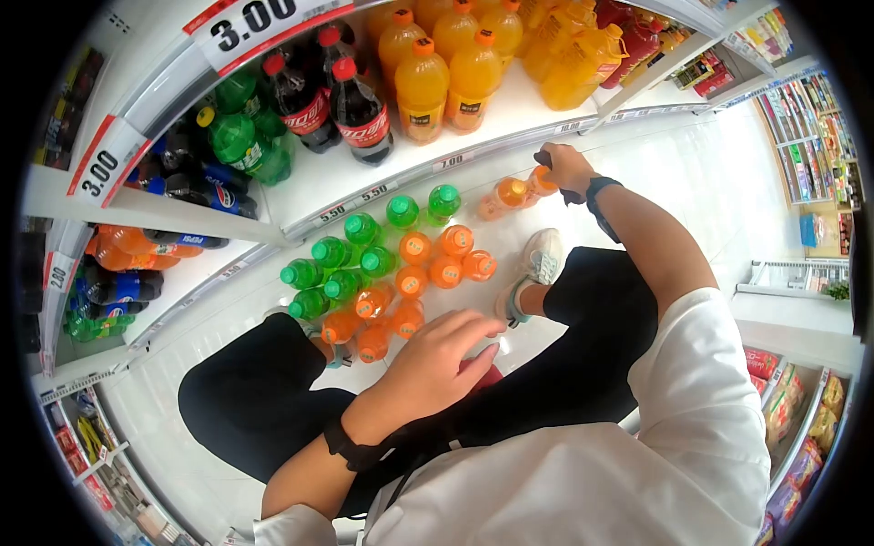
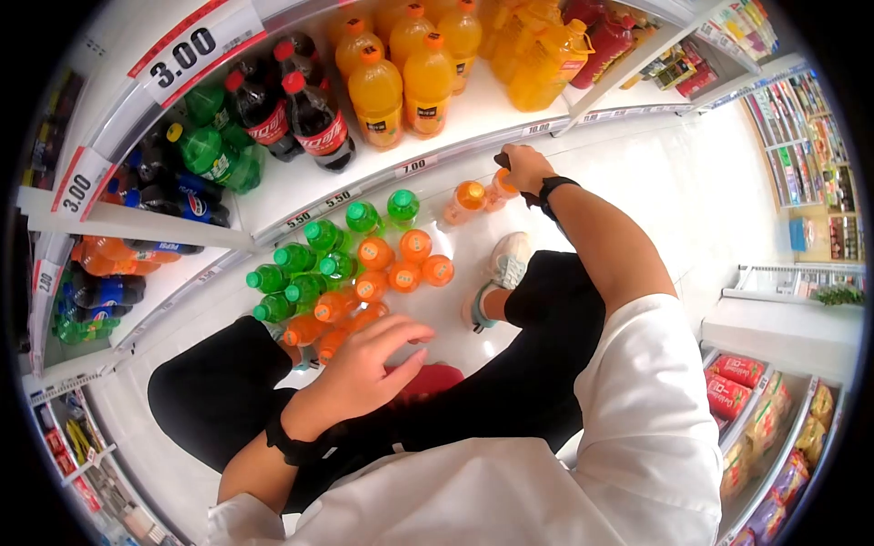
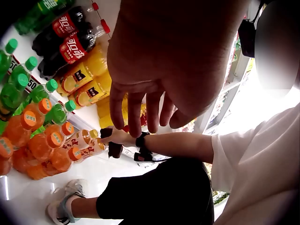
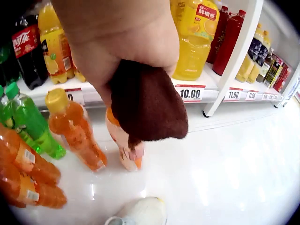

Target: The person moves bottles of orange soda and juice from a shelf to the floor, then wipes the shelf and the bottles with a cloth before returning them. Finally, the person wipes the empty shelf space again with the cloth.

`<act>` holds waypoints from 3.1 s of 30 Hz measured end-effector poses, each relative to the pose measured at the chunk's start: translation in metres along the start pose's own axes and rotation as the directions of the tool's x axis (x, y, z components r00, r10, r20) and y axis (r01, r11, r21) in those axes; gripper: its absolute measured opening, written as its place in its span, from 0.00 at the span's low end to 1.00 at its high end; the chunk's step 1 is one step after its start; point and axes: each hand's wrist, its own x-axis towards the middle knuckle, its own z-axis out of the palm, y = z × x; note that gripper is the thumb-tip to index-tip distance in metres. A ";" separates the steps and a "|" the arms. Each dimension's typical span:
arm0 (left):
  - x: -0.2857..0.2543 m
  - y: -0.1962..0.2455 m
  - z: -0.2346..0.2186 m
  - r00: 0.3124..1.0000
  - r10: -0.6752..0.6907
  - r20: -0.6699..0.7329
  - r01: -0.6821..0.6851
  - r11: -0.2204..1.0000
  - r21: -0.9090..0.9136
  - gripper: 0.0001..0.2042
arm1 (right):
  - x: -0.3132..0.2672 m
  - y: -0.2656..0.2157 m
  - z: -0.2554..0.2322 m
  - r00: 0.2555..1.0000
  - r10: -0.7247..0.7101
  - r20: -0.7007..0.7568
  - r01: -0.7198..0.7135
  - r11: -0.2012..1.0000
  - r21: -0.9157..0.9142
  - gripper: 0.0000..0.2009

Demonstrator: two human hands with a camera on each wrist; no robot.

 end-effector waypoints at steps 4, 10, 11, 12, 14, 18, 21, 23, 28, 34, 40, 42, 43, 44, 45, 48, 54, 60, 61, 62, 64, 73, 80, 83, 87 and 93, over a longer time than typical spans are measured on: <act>0.003 0.004 -0.001 1.000 0.016 0.009 -0.016 1.000 -0.003 0.09 | 0.006 0.012 -0.010 0.999 -0.010 0.048 0.010 1.000 -0.002 0.24; 0.001 0.004 0.003 0.999 0.053 -0.009 -0.052 0.994 0.091 0.10 | -0.002 0.023 -0.025 0.997 -0.077 -0.013 0.078 0.993 0.090 0.31; 0.002 0.004 0.003 0.995 0.085 -0.050 -0.079 0.992 0.101 0.11 | -0.004 0.014 -0.033 0.997 -0.063 -0.041 0.071 0.967 0.243 0.28; 0.003 0.002 0.000 0.995 0.092 -0.043 -0.085 0.987 0.135 0.12 | 0.008 0.017 -0.034 0.968 -0.192 -0.163 0.213 0.969 0.126 0.23; 0.011 0.027 -0.018 0.993 0.074 -0.090 -0.072 0.997 0.025 0.13 | -0.013 -0.034 -0.076 0.939 -0.229 -0.256 0.273 0.950 0.151 0.18; 0.045 0.076 -0.073 0.965 0.096 -0.244 -0.148 0.969 -0.200 0.12 | -0.072 -0.122 -0.138 0.890 -0.250 -0.382 0.399 0.833 0.383 0.19; 0.101 0.132 -0.129 0.936 0.095 -0.338 -0.215 0.916 -0.338 0.11 | -0.097 -0.151 -0.163 0.882 -0.246 -0.403 0.445 0.718 0.535 0.20; 0.147 0.171 -0.161 0.900 0.053 -0.432 -0.251 0.874 -0.416 0.13 | -0.105 -0.157 -0.170 0.840 -0.187 -0.510 0.502 0.628 0.595 0.20; 0.266 0.215 -0.249 0.857 0.035 -0.515 -0.093 0.992 -0.088 0.18 | -0.119 -0.159 -0.182 0.934 0.133 -0.331 0.356 -0.381 0.853 0.18; 0.348 0.216 -0.313 0.780 -0.051 -0.624 0.133 0.987 0.086 0.24 | -0.094 -0.151 -0.155 0.992 0.122 -0.034 0.118 -0.788 0.604 0.15; 0.403 0.175 -0.332 0.689 -0.160 -0.707 0.237 0.971 0.010 0.28 | -0.096 -0.164 -0.166 0.984 0.170 -0.059 0.173 -0.803 0.570 0.13; 0.412 0.171 -0.331 0.689 -0.182 -0.702 0.254 0.967 -0.001 0.29 | -0.095 -0.162 -0.168 0.988 0.145 -0.053 0.149 -0.809 0.568 0.13; 0.414 0.168 -0.332 0.688 -0.170 -0.705 0.254 0.967 0.015 0.29 | -0.094 -0.161 -0.168 0.992 0.117 -0.051 0.125 -0.812 0.570 0.13; 0.416 0.165 -0.333 0.688 -0.157 -0.708 0.252 0.967 0.030 0.30 | -0.094 -0.160 -0.167 0.992 0.118 -0.042 0.121 -0.812 0.571 0.13; 0.421 0.160 -0.334 0.689 -0.173 -0.704 0.272 0.962 0.029 0.30 | -0.093 -0.159 -0.168 0.995 0.099 -0.026 0.096 -0.818 0.567 0.13; 0.430 0.142 -0.339 0.664 -0.085 -0.743 0.253 0.960 0.116 0.26 | -0.090 -0.155 -0.169 0.997 0.072 -0.031 0.077 -0.828 0.556 0.14; 0.418 0.129 -0.335 0.626 0.287 -0.725 -0.118 0.954 0.276 0.11 | -0.091 -0.157 -0.177 0.996 0.079 -0.039 0.087 -0.830 0.551 0.13; 0.342 0.201 -0.297 0.734 0.112 -0.670 -0.058 0.993 0.103 0.17 | -0.089 -0.157 -0.166 0.984 0.176 -0.024 0.156 -0.794 0.587 0.12; 0.323 0.215 -0.291 0.775 0.093 -0.625 -0.079 0.996 0.050 0.18 | -0.092 -0.159 -0.166 0.975 0.220 0.013 0.167 -0.774 0.611 0.12; 0.301 0.226 -0.283 0.813 0.073 -0.577 -0.094 0.996 -0.006 0.20 | -0.095 -0.160 -0.163 0.976 0.216 0.014 0.160 -0.767 0.622 0.12; 0.251 0.244 -0.253 0.873 0.076 -0.481 -0.191 0.962 -0.194 0.18 | -0.100 -0.162 -0.154 0.983 0.179 -0.028 0.156 -0.761 0.629 0.12; 0.061 0.167 -0.109 0.979 -0.195 0.067 0.104 0.183 -0.978 0.29 | -0.154 -0.195 -0.133 0.999 -0.039 -0.020 -0.012 -0.693 0.721 0.15; 0.001 0.047 -0.049 0.967 -0.185 0.177 0.238 0.396 -0.887 0.30 | -0.174 -0.249 -0.110 0.970 -0.239 0.053 -0.175 -0.526 0.832 0.21; -0.008 0.038 -0.040 0.969 -0.119 0.217 0.226 0.069 -0.972 0.35 | -0.173 -0.246 -0.097 0.881 -0.471 0.047 -0.305 -0.489 0.817 0.23; -0.010 0.025 -0.011 0.946 0.271 0.177 0.275 -0.384 -0.882 0.43 | -0.178 -0.241 -0.074 0.819 -0.573 -0.036 -0.252 -0.416 0.874 0.37; -0.004 0.011 0.012 0.839 0.505 0.202 0.485 -0.527 -0.698 0.48 | -0.177 -0.244 -0.101 0.724 -0.684 -0.093 -0.174 -0.311 0.934 0.42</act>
